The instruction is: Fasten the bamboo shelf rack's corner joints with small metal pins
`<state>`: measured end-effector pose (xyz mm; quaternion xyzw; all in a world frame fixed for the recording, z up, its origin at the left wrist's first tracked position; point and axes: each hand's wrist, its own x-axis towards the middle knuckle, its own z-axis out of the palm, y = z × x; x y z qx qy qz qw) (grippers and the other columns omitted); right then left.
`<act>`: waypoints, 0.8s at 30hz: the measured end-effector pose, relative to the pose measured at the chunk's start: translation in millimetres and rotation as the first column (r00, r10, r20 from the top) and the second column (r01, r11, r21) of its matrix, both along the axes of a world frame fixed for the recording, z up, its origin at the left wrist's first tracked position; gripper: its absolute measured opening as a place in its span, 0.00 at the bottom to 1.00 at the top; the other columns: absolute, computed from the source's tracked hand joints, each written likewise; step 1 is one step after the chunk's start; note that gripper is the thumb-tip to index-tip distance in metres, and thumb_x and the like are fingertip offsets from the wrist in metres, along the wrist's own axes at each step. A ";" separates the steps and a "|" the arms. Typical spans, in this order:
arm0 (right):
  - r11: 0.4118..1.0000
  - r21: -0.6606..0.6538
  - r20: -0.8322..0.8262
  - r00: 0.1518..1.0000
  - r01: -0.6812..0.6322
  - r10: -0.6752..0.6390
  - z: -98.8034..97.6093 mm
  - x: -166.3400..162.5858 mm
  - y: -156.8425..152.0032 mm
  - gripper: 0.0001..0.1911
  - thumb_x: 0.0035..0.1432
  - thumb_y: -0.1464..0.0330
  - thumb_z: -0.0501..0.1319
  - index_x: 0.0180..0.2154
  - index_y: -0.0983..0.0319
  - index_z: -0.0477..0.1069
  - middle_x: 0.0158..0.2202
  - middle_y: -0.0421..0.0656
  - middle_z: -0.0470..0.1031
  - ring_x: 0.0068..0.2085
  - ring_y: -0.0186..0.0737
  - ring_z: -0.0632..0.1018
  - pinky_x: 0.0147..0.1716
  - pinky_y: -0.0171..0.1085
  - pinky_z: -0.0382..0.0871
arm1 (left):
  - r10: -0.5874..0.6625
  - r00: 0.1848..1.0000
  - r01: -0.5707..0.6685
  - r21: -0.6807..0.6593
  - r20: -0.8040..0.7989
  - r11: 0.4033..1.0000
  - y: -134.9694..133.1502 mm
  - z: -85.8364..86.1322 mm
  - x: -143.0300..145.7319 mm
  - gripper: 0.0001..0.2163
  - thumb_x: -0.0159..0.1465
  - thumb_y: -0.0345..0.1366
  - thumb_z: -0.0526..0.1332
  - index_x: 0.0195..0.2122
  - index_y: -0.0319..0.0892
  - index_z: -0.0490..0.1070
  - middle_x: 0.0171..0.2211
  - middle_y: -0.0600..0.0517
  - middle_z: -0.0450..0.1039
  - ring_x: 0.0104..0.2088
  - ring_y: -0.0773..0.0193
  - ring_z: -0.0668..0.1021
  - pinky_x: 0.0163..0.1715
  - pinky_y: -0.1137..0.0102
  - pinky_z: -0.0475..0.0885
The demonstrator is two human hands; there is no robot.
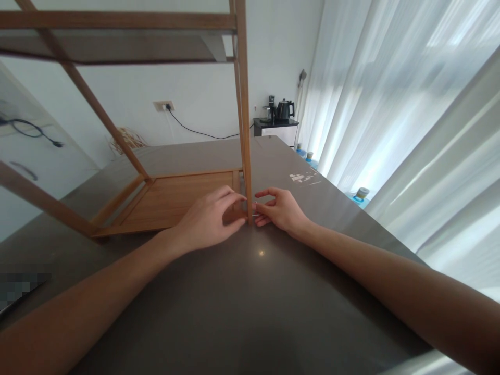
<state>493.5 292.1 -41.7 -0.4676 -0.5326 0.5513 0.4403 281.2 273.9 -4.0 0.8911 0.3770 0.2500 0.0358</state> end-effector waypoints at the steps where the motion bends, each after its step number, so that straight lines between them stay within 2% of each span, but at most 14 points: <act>1: 1.000 0.019 0.021 1.000 -0.005 0.004 -2.4 0.1 1.1 0.12 0.56 0.70 0.70 0.41 0.64 0.72 0.23 0.43 0.79 0.24 0.41 0.81 0.25 0.38 0.81 | -0.007 0.997 0.007 -0.003 -0.083 1.000 0.4 0.8 -6.5 0.16 0.61 0.43 0.65 0.48 0.45 0.71 0.45 0.48 0.72 0.44 0.56 0.76 0.44 0.63 0.71; 3: 0.999 0.041 0.064 0.998 -0.021 0.018 -6.2 1.3 3.0 0.07 0.58 0.67 0.68 0.34 0.64 0.74 0.26 0.46 0.80 0.25 0.40 0.82 0.27 0.36 0.81 | -0.009 0.980 0.007 -0.012 -0.198 1.000 1.6 2.0 -18.9 0.14 0.61 0.43 0.65 0.46 0.45 0.71 0.44 0.48 0.71 0.44 0.55 0.75 0.43 0.63 0.71; 5: 0.999 0.024 0.077 0.996 -0.046 0.044 -7.0 4.0 3.2 0.08 0.60 0.67 0.66 0.31 0.65 0.75 0.30 0.47 0.81 0.28 0.39 0.83 0.30 0.35 0.81 | -0.018 0.971 0.013 -0.022 -0.236 1.000 2.7 2.6 -28.0 0.10 0.64 0.42 0.63 0.43 0.45 0.71 0.42 0.49 0.72 0.43 0.56 0.75 0.42 0.64 0.70; 7: 0.996 0.004 0.088 0.992 -0.092 0.091 -4.9 8.6 1.4 0.04 0.59 0.70 0.66 0.35 0.66 0.77 0.32 0.47 0.82 0.31 0.38 0.84 0.34 0.35 0.81 | -0.035 0.973 0.029 -0.032 -0.229 0.999 3.2 2.2 -32.5 0.07 0.66 0.41 0.61 0.41 0.45 0.72 0.40 0.49 0.72 0.42 0.58 0.76 0.41 0.65 0.70; 10: 0.974 0.058 0.159 0.965 -0.219 0.207 -0.3 18.5 -2.1 0.14 0.55 0.75 0.66 0.45 0.68 0.77 0.33 0.47 0.83 0.34 0.38 0.83 0.37 0.35 0.79 | -0.052 0.980 0.049 -0.020 -0.192 0.999 2.8 0.4 -33.2 0.06 0.66 0.39 0.61 0.41 0.44 0.73 0.40 0.50 0.72 0.41 0.59 0.76 0.43 0.66 0.70; 13: 0.932 0.137 0.255 0.921 -0.336 0.294 0.6 27.7 -1.9 0.20 0.56 0.72 0.66 0.51 0.69 0.76 0.35 0.47 0.82 0.33 0.36 0.80 0.36 0.35 0.76 | -0.065 0.982 0.066 0.000 -0.175 0.998 2.3 -1.6 -32.1 0.05 0.66 0.38 0.61 0.40 0.44 0.74 0.39 0.50 0.72 0.41 0.59 0.76 0.43 0.66 0.69; 18: 0.896 0.249 0.375 0.889 -0.368 0.261 -5.9 33.1 4.6 0.20 0.59 0.60 0.66 0.47 0.67 0.80 0.30 0.45 0.80 0.29 0.34 0.76 0.32 0.35 0.73 | -0.060 0.979 0.072 0.055 -0.196 0.996 2.1 -5.0 -31.2 0.07 0.68 0.38 0.59 0.42 0.42 0.74 0.39 0.48 0.71 0.41 0.59 0.75 0.43 0.65 0.69; 21: 0.884 0.305 0.353 0.904 -0.355 0.241 -7.5 32.2 6.8 0.19 0.56 0.58 0.67 0.41 0.66 0.82 0.34 0.46 0.80 0.29 0.34 0.76 0.32 0.35 0.73 | -0.052 0.977 0.069 0.075 -0.209 0.995 2.7 -7.4 -31.0 0.07 0.69 0.38 0.59 0.42 0.42 0.73 0.39 0.48 0.71 0.41 0.59 0.74 0.43 0.65 0.69; 24: 0.900 0.304 0.331 0.920 -0.313 0.208 -6.5 30.9 7.1 0.17 0.54 0.58 0.69 0.37 0.65 0.83 0.37 0.47 0.81 0.31 0.36 0.78 0.35 0.35 0.73 | -0.043 0.977 0.060 0.081 -0.208 0.995 3.1 -8.4 -31.8 0.07 0.69 0.39 0.58 0.42 0.42 0.72 0.39 0.48 0.71 0.41 0.59 0.74 0.43 0.65 0.70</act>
